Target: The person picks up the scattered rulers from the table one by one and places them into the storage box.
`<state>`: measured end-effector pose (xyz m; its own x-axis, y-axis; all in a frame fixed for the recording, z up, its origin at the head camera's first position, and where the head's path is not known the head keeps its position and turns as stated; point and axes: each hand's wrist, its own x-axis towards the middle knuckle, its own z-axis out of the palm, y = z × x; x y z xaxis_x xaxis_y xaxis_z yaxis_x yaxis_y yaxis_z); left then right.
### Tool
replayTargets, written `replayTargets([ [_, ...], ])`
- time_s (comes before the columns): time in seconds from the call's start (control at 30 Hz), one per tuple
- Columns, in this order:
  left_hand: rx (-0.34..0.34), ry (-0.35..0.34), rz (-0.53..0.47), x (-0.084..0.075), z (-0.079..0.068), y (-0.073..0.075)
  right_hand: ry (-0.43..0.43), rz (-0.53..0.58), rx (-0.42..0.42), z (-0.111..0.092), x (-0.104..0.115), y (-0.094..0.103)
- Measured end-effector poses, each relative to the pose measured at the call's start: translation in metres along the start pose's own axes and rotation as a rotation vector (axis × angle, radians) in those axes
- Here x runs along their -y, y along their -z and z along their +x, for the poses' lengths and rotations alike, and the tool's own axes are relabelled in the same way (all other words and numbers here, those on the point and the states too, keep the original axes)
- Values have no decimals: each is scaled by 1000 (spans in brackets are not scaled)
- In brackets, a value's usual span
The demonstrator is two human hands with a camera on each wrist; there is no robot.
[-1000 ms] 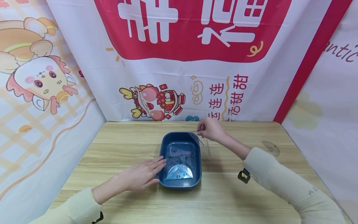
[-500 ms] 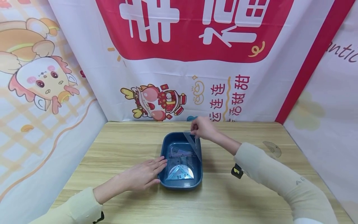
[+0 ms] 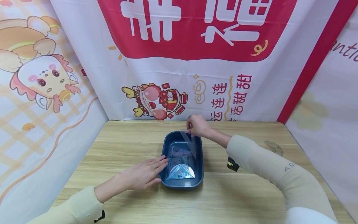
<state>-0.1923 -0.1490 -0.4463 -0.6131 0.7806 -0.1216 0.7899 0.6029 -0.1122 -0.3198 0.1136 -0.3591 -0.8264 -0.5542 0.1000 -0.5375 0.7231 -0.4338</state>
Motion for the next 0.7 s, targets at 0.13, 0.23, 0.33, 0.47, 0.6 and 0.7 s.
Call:
replayTargets([
  [0.13, -6, -5, 6, 0, 0, -1, -19, 20, 41, 7, -1, -7],
  [0.23, -6, -2, 7, 0, -1, -1, -58, 43, 82, 11, -2, -12],
  [0.33, -3, 1, 8, 1, -1, -1, -96, 62, 130, 15, -2, -18],
  [0.47, -7, -3, 12, 1, -3, 0, -119, 52, 168, 18, -4, -26],
  [0.6, -16, -9, 8, 0, -3, 1, -119, 14, 167, 21, -8, -34],
  [0.7, -20, -10, 9, 0, -3, 0, -99, -19, 159, 22, -11, -39],
])
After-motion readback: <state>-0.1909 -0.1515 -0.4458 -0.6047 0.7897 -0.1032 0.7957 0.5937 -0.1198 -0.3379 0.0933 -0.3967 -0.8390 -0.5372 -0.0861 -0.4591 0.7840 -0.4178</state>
